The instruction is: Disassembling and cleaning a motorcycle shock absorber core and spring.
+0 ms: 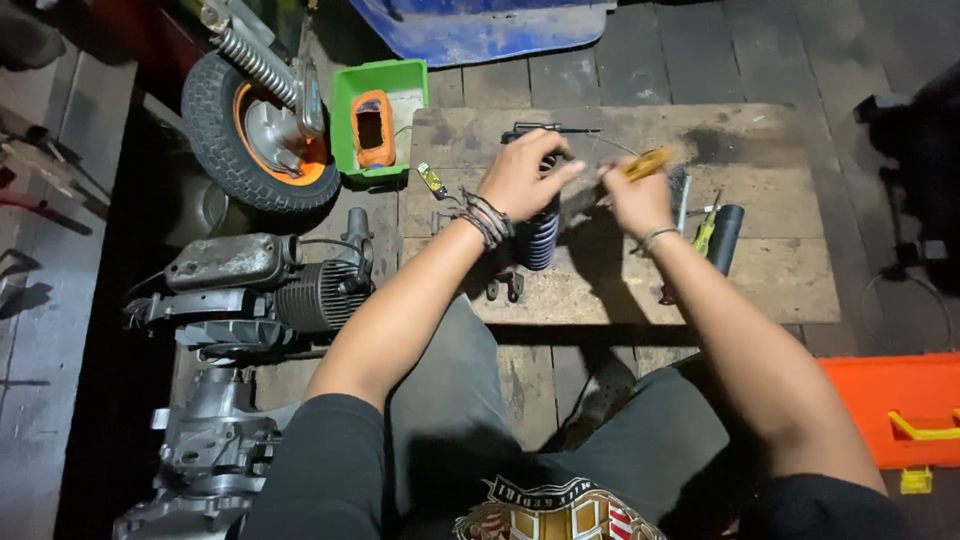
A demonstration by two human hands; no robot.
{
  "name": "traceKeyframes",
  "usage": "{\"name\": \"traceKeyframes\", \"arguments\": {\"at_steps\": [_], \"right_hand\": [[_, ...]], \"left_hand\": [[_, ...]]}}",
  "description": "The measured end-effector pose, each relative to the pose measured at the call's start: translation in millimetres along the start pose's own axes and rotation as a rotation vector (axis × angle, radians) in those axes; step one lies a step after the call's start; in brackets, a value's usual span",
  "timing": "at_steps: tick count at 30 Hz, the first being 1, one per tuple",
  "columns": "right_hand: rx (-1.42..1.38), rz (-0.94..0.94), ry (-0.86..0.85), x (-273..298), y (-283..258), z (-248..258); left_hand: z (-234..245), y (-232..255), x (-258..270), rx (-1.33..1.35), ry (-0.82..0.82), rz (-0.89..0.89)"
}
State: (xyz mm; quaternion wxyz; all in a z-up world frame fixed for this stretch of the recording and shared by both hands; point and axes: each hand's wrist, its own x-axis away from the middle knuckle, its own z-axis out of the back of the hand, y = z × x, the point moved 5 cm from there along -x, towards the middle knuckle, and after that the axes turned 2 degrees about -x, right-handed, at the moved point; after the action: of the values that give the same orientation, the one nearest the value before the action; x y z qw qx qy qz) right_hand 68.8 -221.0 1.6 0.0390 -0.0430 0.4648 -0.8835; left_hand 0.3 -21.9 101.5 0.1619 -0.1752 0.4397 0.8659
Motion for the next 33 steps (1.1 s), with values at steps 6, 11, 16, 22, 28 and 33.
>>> {"name": "traceKeyframes", "arguments": {"at_steps": [6, 11, 16, 22, 28, 33], "right_hand": [[-0.523, 0.002, 0.135, -3, -37, 69], [-0.481, -0.011, 0.178, -15, -7, 90], [-0.461, -0.009, 0.237, -9, -7, 107], [-0.576, -0.142, 0.237, 1, -23, 110], [-0.738, -0.073, 0.307, -29, 37, 80], [-0.747, -0.277, 0.166, -34, 59, 27]], "left_hand": [[-4, -9, 7, -0.185, -0.110, 0.269], [2, 8, 7, -0.202, -0.082, 0.219], [-13, 18, -10, -0.174, 0.047, 0.110], [-29, 13, -18, -0.215, 0.073, 0.101], [-32, 3, -12, -0.054, -0.037, 0.054], [-22, 11, -6, 0.006, -0.091, 0.070]]}}
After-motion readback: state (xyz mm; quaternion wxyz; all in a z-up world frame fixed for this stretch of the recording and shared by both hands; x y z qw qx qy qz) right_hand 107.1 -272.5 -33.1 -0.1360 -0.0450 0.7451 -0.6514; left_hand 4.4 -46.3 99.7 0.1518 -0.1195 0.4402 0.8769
